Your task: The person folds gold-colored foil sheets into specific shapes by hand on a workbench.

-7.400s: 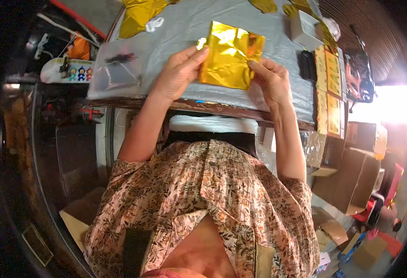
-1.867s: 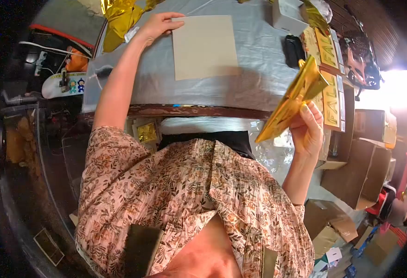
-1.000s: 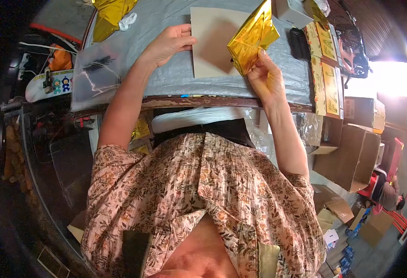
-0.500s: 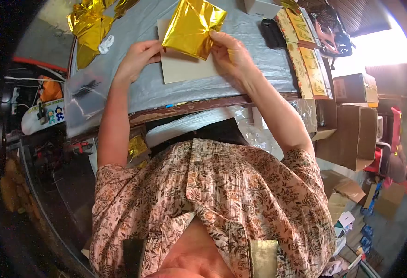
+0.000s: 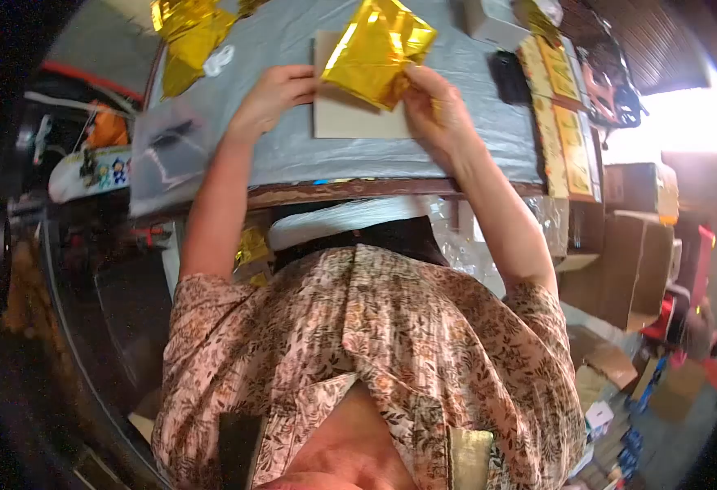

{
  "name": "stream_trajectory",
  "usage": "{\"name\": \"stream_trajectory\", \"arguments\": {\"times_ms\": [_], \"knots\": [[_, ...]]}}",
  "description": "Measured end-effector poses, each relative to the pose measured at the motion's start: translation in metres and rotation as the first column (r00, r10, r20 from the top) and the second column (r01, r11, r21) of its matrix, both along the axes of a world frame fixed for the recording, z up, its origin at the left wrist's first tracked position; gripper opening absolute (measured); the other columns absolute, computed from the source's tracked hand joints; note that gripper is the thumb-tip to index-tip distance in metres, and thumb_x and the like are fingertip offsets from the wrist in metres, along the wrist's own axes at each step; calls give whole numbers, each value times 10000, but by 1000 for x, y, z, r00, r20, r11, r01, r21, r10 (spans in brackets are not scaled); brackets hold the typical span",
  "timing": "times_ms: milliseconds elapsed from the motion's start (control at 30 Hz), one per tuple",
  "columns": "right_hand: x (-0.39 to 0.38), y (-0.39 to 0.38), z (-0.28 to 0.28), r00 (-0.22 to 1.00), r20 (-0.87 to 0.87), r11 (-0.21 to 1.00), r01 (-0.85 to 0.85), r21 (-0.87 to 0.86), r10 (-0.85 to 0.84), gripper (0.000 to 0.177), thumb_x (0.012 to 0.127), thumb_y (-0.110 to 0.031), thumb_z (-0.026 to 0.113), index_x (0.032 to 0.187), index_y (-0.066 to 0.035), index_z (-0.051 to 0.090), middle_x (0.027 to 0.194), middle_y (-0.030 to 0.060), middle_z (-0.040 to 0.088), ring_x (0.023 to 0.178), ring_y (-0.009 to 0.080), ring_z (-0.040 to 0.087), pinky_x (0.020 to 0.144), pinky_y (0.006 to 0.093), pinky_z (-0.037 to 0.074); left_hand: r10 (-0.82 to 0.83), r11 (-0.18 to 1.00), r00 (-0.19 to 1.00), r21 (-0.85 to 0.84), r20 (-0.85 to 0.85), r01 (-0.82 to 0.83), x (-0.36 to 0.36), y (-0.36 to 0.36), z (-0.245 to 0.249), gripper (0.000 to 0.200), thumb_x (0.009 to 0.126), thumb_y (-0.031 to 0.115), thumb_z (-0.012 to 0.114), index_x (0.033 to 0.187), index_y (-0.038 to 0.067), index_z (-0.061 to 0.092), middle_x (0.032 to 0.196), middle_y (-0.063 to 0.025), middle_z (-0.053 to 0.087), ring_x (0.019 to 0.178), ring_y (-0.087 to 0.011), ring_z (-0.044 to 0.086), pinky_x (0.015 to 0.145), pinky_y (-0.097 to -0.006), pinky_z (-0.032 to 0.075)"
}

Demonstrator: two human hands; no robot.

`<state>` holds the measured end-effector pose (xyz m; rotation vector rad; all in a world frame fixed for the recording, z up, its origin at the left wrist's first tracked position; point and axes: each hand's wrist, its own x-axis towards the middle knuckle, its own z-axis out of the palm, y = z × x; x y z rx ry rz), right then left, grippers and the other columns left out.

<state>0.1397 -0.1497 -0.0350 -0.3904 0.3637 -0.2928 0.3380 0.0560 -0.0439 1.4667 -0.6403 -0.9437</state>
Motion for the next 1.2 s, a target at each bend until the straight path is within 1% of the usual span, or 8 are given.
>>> {"name": "stream_trajectory", "arguments": {"times_ms": [233,300,367,467,567,733,1067,1200], "knots": [[0,-12,-19,999,-40,987,-29,-155,23,252,962,-115,722,1174,-20,625,1214,93,687,1157,184,636,1067,304,476,-181,965,845,257,503,54,-29,87,69,248,847,85,749,1059,-42,768,905,-90,773,803,-124,706,771,-295,580],[-2,-17,-25,999,-44,987,-27,-156,21,249,959,-119,727,1167,-22,631,1204,88,692,1154,181,637,1072,302,471,-456,860,884,308,106,407,-36,132,103,234,859,111,779,1039,-40,777,884,-92,777,756,-115,703,708,-281,577],[1,-17,-26,999,-47,989,-27,-148,20,246,957,-124,732,1161,-23,638,1193,82,697,1150,178,639,1077,299,465,-388,789,920,499,-48,359,-44,155,108,238,880,161,806,1014,-34,785,868,-90,777,711,-102,697,653,-258,564],[4,-15,-28,1000,-16,980,0,-198,-4,225,958,-126,733,1142,-23,652,1173,76,706,1136,173,644,1075,298,462,-285,791,936,602,204,110,-26,154,113,284,934,289,764,1012,18,799,777,-67,759,643,-92,690,582,-276,540],[11,-17,-32,997,-65,988,35,-152,-46,203,948,-107,744,1116,-26,666,1139,67,715,1109,165,649,1068,293,462,97,825,571,256,815,-505,20,130,73,207,895,256,757,971,68,797,838,-136,754,758,-247,728,706,-367,550],[22,-7,-12,999,-43,987,23,-160,-31,176,929,-49,751,1085,-26,673,1071,64,724,1050,154,665,1069,307,471,278,839,25,-230,960,-494,94,81,24,219,848,268,743,947,82,804,896,-177,703,819,-351,691,763,-434,544],[8,-33,-21,996,30,989,-84,-122,88,149,972,-116,716,1086,-29,677,1026,60,726,931,152,673,942,312,520,-145,691,9,108,989,-715,159,36,-11,242,821,295,759,931,86,805,1065,-178,684,1017,-361,678,847,-459,550],[1,-38,9,986,-72,981,138,-136,-149,171,974,-126,709,1115,-35,676,1101,78,729,1008,186,670,912,338,516,20,940,327,94,945,-327,83,11,54,296,847,274,781,1045,53,769,1022,-127,717,938,-264,687,804,-413,541]]}}
